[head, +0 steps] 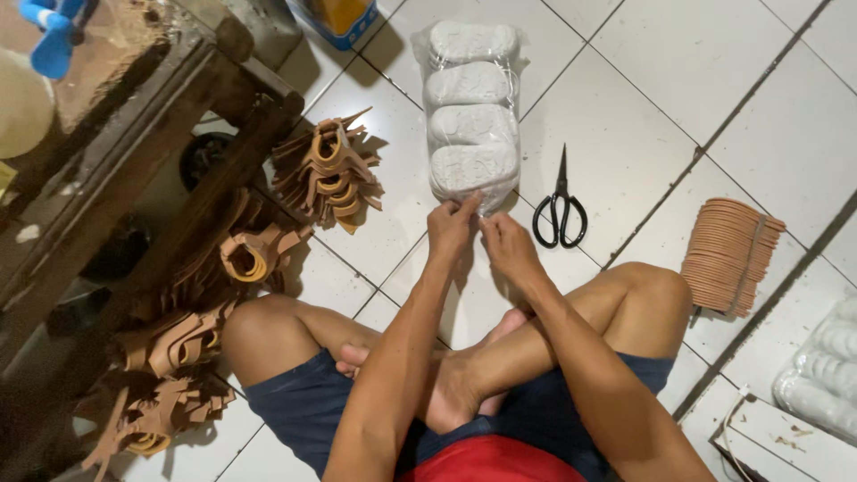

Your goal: The person sits on the workshop floor and threads elastic cord through cut leather fringe pieces, gathering them into sandal upper components. They then unwrap plastic packaging from white foam soles and trim the sole edges with scissors.

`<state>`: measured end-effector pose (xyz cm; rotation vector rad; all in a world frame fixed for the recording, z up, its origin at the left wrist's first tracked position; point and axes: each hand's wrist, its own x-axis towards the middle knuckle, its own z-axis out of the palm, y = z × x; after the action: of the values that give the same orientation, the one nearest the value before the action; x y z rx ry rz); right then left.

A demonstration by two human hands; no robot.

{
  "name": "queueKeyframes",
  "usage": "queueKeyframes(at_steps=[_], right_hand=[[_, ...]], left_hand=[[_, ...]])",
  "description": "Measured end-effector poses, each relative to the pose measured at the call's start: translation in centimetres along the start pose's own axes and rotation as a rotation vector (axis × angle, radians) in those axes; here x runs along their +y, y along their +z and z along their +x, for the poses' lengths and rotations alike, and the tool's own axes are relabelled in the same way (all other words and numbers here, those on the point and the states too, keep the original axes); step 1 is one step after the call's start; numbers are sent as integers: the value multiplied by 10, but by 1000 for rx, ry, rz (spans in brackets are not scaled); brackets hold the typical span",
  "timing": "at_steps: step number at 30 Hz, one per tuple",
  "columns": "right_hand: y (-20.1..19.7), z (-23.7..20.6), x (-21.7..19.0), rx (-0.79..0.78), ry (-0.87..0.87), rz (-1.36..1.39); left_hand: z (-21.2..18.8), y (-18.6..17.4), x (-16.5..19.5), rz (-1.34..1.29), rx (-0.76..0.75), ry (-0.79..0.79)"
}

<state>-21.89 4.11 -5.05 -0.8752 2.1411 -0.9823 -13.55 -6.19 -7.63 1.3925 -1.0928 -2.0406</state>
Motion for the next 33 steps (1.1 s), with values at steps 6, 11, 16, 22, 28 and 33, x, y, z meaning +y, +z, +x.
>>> queueKeyframes(at_steps=[6,11,16,22,28,33], right_hand=[[-3,-11,16,-98,99,250],[-27,-14,10,-28,9,193],[-32,-22,-26,228,-394,-135],[-12,-19,-51,181,-566,-320],[-12,-6,-31,62,-440,-365],[-12,-2,-19,30,-472,-478]], left_hand=[[1,3,-4,193,68,85],[-8,-3,-15,199,13,140],[-11,-8,-15,298,23,110],[-9,-10,-16,57,-33,86],[-9,-10,-22,155,-2,110],[-11,-7,-23,31,-33,112]])
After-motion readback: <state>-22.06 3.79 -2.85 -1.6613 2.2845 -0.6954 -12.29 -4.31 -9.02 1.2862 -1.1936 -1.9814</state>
